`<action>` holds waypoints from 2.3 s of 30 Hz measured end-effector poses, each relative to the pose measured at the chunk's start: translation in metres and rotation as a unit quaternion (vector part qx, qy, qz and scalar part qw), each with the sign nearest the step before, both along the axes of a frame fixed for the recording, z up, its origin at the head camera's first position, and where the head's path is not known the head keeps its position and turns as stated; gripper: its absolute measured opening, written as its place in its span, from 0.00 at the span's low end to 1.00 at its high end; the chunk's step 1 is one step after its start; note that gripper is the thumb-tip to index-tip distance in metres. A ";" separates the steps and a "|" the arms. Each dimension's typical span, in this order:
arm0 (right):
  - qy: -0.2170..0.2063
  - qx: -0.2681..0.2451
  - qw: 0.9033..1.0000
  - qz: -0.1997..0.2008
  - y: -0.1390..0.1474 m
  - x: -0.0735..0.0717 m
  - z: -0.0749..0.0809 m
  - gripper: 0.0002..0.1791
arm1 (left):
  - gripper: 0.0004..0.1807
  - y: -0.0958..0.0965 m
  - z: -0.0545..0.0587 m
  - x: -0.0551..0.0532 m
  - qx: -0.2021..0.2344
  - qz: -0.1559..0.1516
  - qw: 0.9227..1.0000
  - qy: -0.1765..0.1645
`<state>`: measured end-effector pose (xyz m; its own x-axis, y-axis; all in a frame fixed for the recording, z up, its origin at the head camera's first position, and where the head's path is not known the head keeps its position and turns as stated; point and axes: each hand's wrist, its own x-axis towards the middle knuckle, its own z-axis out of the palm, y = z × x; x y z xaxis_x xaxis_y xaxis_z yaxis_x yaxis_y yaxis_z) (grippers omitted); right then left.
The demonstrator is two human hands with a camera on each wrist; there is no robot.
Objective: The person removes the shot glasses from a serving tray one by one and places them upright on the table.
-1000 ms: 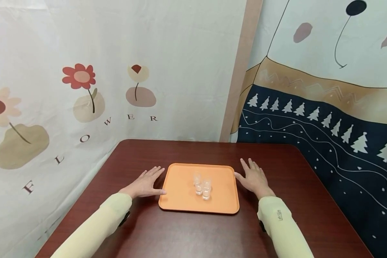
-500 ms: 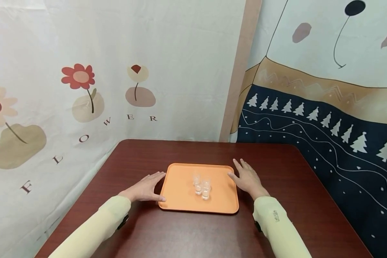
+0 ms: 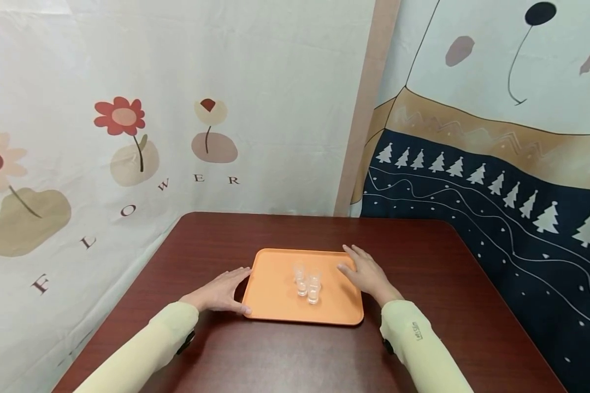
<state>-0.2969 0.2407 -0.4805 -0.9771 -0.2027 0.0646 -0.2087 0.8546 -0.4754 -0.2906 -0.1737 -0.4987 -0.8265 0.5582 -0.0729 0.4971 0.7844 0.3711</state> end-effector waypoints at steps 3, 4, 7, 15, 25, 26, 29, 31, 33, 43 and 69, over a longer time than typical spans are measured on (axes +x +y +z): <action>-0.001 -0.014 1.000 0.008 -0.003 0.002 0.000 0.43 | 0.65 0.000 -0.001 0.001 -0.002 0.003 1.000 -0.003; -0.006 -0.021 1.000 0.008 -0.004 0.003 0.000 0.42 | 0.65 0.000 -0.001 0.001 -0.003 0.003 1.000 -0.004; -0.018 -0.039 0.999 0.009 -0.007 0.004 0.001 0.38 | 0.65 0.001 -0.001 0.002 -0.009 0.005 1.000 -0.007; -0.022 -0.083 0.996 0.014 -0.017 0.005 -0.006 0.30 | 0.63 0.003 0.000 0.005 -0.007 0.008 1.000 -0.011; -0.030 -0.140 0.989 0.038 -0.029 0.009 -0.008 0.25 | 0.64 0.003 -0.002 0.006 0.012 0.002 1.000 -0.015; -0.031 -0.145 0.988 0.040 -0.031 0.010 -0.008 0.25 | 0.64 0.002 -0.003 0.005 0.012 0.001 1.000 -0.014; -0.030 -0.161 0.985 0.048 -0.036 0.010 -0.011 0.24 | 0.65 0.001 -0.006 0.005 0.012 0.003 1.000 -0.014; -0.033 -0.169 0.984 0.050 -0.038 0.010 -0.012 0.23 | 0.65 0.000 -0.008 0.004 0.012 0.004 1.000 -0.013; -0.036 -0.171 0.983 0.053 -0.040 0.009 -0.013 0.23 | 0.65 0.001 -0.009 0.003 0.012 0.004 1.000 -0.011; -0.050 -0.211 0.972 0.087 -0.043 0.008 -0.021 0.21 | 0.65 0.003 -0.010 0.003 0.003 0.008 1.000 -0.009; -0.055 -0.230 0.969 0.073 -0.061 -0.002 -0.026 0.18 | 0.65 -0.002 -0.010 0.006 0.002 0.017 1.000 -0.013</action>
